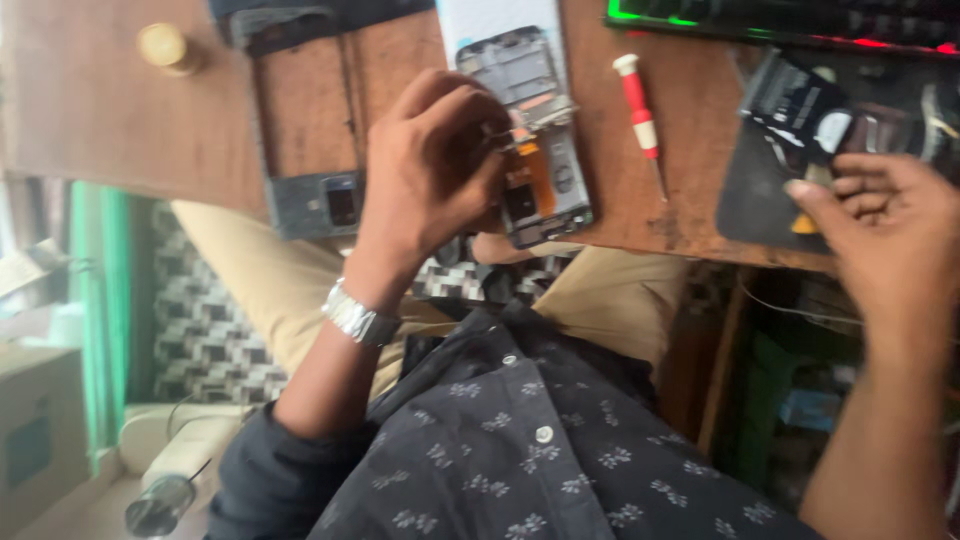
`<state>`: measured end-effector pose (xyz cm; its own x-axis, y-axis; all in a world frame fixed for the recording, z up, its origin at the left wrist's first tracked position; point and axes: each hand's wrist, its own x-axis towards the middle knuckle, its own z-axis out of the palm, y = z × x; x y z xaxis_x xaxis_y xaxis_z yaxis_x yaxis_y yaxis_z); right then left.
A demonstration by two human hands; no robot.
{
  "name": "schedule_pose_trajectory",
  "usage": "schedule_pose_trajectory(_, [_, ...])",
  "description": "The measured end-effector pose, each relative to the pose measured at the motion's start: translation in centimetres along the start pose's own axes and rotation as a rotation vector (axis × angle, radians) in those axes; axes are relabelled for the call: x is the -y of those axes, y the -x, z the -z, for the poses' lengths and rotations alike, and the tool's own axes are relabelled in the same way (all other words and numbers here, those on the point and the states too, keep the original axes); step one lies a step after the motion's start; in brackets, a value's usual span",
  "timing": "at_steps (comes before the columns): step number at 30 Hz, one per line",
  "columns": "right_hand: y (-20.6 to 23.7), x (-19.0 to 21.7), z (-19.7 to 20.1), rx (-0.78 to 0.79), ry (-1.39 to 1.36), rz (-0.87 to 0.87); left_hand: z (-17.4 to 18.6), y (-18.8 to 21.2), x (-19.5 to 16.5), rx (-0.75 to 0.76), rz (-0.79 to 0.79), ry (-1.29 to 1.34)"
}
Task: The person uses a red-handled screwdriver to loosen screws on a disassembled mobile phone, then uses a brush to clean the internal components. The person manipulates a ribbon cable and continues to clean the phone's interior.
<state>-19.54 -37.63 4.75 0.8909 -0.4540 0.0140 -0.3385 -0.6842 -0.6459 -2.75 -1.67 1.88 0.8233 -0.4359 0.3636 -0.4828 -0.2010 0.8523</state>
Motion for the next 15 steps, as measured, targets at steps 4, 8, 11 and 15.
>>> schedule_pose_trajectory(4, [-0.6,-6.7,1.2,0.050,0.051,-0.080,0.1,0.2,0.1,-0.001,0.028,0.016])
schedule_pose_trajectory(8, [-0.3,-12.5,3.6,0.295,0.394,-0.288,0.2,0.4,0.5,-0.013,0.023,0.005])
schedule_pose_trajectory(11, [0.2,-12.9,4.2,0.346,0.613,-0.388,0.2,0.4,0.9,-0.020,0.019,0.006])
schedule_pose_trajectory(15, [-1.6,-9.7,3.1,0.259,0.675,-0.366,0.1,0.4,1.2,-0.026,0.023,0.017])
